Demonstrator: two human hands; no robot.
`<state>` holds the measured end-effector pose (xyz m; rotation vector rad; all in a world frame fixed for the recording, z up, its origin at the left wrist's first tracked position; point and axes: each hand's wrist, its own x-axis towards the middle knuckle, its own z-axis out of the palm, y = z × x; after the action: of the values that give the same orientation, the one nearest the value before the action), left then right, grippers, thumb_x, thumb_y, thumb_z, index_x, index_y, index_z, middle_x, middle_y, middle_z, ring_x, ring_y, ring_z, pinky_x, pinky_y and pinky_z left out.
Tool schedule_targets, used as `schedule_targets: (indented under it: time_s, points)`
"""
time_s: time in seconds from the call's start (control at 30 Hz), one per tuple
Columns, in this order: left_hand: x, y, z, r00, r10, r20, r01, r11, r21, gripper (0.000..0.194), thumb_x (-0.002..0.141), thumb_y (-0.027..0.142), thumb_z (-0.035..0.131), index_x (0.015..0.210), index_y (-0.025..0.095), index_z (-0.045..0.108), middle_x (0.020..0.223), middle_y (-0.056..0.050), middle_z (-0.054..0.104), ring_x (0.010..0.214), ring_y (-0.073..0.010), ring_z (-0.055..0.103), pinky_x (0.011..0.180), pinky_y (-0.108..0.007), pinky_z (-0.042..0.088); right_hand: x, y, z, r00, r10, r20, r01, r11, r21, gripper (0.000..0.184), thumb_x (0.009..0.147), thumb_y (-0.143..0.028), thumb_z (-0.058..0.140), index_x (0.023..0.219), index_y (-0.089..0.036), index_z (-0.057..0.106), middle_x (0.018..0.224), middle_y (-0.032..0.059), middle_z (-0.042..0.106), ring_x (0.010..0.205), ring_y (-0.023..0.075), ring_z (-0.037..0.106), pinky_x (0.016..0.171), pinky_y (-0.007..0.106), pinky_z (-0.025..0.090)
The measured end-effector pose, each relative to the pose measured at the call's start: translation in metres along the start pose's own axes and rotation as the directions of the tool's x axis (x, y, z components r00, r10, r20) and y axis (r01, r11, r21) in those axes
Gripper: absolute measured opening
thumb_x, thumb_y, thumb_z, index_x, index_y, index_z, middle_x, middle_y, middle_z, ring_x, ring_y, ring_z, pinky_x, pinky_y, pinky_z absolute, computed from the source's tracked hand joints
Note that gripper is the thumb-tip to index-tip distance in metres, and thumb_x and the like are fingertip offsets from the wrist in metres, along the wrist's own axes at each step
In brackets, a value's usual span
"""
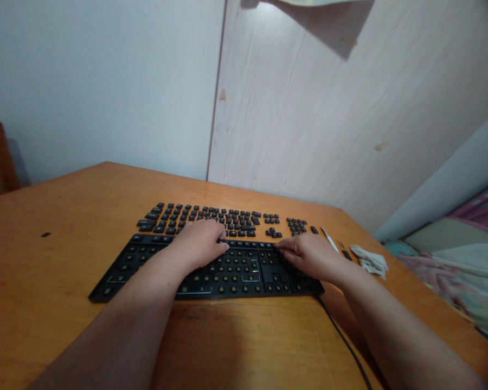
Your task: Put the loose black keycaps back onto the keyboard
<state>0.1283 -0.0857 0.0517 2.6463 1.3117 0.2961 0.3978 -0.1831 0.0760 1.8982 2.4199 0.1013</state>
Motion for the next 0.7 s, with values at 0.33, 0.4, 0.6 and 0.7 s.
schedule_targets:
  time_s: [0.33,0.4,0.6,0.7]
  points:
    - [-0.0001,-0.0001,0.001,1.0,0.002,0.004,-0.002,1.0,-0.014,0.023,0.081,0.042,0.058,0.086,0.024,0.07,0.097,-0.007,0.072,0.09,-0.0256,0.064,0.077,-0.036,0.046,0.0004,-0.0019,-0.0015,1.0,-0.002,0.003,0.002,1.0,0.019,0.033,0.093,-0.026,0.049,0.113,-0.027,0.076,0.097,0.0061,0.078,0.085,0.0228,0.071,0.071,0.032,0.048]
    - [-0.0003,0.0004,0.0005,1.0,-0.003,0.008,0.003,1.0,-0.017,0.023,0.081,0.042,0.058,0.087,0.024,0.071,0.097,-0.007,0.072,0.091,-0.0264,0.065,0.078,-0.037,0.047,0.0001,-0.0032,-0.0017,1.0,0.001,-0.016,0.0,1.0,0.021,0.033,0.093,-0.027,0.049,0.113,-0.027,0.075,0.095,0.0064,0.078,0.083,0.0228,0.071,0.07,0.032,0.048]
    - [-0.0003,0.0011,-0.0007,1.0,-0.01,0.014,0.011,1.0,-0.012,0.023,0.081,0.042,0.057,0.087,0.024,0.07,0.096,-0.007,0.072,0.092,-0.0269,0.065,0.078,-0.038,0.046,0.0005,-0.0075,0.0007,0.998,-0.044,-0.053,0.047,0.997,0.055,0.037,0.093,-0.024,0.047,0.118,-0.028,0.074,0.1,0.0057,0.078,0.089,0.0227,0.071,0.076,0.033,0.049]
    - [-0.0005,0.0013,-0.0006,1.0,-0.011,0.011,0.012,1.0,-0.012,0.022,0.08,0.041,0.057,0.086,0.024,0.07,0.096,-0.006,0.072,0.093,-0.0275,0.065,0.079,-0.039,0.045,0.002,-0.0084,0.0034,0.998,-0.058,-0.023,0.059,0.997,0.057,0.035,0.093,-0.023,0.048,0.115,-0.028,0.075,0.101,0.0055,0.078,0.091,0.0229,0.071,0.076,0.032,0.05]
